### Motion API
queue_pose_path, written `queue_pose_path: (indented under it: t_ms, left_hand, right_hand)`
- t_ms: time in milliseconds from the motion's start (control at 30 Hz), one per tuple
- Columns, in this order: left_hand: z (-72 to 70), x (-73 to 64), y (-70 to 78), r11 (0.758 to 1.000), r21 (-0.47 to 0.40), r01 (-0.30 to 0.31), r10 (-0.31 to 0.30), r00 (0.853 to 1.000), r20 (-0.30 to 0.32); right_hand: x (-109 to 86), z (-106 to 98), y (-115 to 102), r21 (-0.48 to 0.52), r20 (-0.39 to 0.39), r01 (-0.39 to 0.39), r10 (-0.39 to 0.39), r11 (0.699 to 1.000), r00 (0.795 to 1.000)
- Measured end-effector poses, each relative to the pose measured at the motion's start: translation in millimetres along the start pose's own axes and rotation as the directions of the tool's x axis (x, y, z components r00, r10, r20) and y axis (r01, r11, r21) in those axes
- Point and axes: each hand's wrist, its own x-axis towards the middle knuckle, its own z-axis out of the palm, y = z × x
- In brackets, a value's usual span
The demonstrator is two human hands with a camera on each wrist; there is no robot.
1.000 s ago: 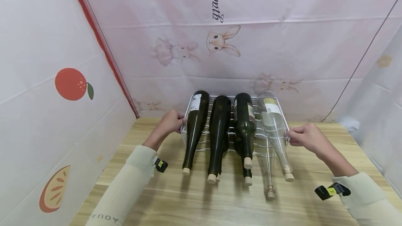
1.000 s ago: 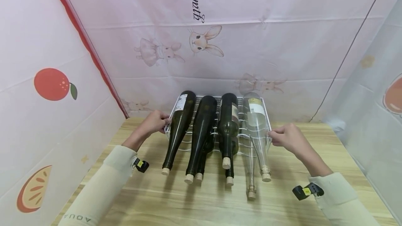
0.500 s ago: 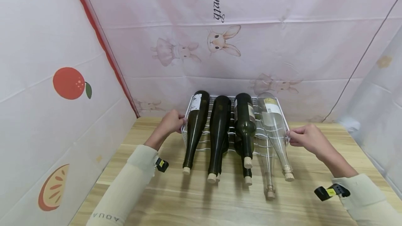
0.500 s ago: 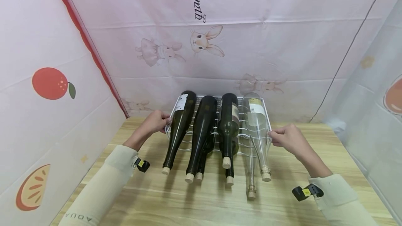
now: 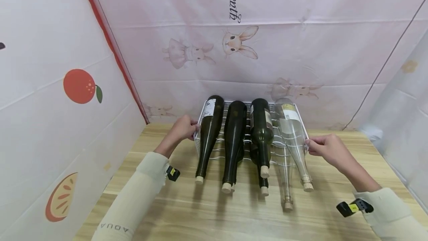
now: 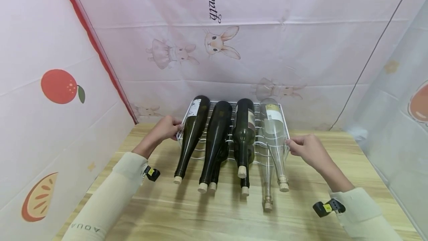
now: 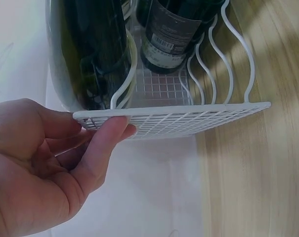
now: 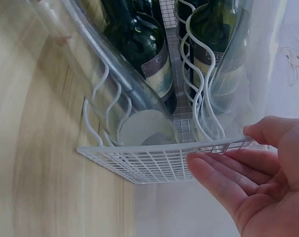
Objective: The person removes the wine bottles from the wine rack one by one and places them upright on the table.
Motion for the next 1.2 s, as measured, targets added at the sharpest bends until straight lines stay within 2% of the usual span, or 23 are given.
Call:
queue_pose_path:
  t_ms: [300,533,833,1033,1200]
  left_hand:
    - [-0.1,-1.7,1.4,1.0,-0.012,0.007,-0.007,1.0,0.003]
    - [-1.1,-2.7,1.3,1.0,-0.005,0.001,-0.001,1.0,0.008]
    - [1.9,-0.3,-0.5,1.0,-0.021,0.0,0.0,1.0,0.018]
    - [1.4,0.0,-0.8,1.0,-0.016,-0.007,0.007,1.0,0.013]
    - [-0.8,-1.2,-0.6,1.0,-0.011,-0.008,0.008,1.0,0.01]
  right_hand:
    - [-3.2,4.0,0.5,-0.023,-0.032,0.029,-0.03,0.999,0.999]
    - [-5.3,5.3,1.1,-0.026,-0.022,0.028,-0.029,0.999,0.999]
    - [-11.3,3.5,3.4,-0.069,-0.04,0.092,-0.095,0.993,0.995]
    - [-16.9,4.6,5.0,-0.2,-0.104,0.144,-0.167,0.969,0.98]
    - [-22.2,8.1,9.2,-0.228,-0.144,0.203,-0.239,0.952,0.96]
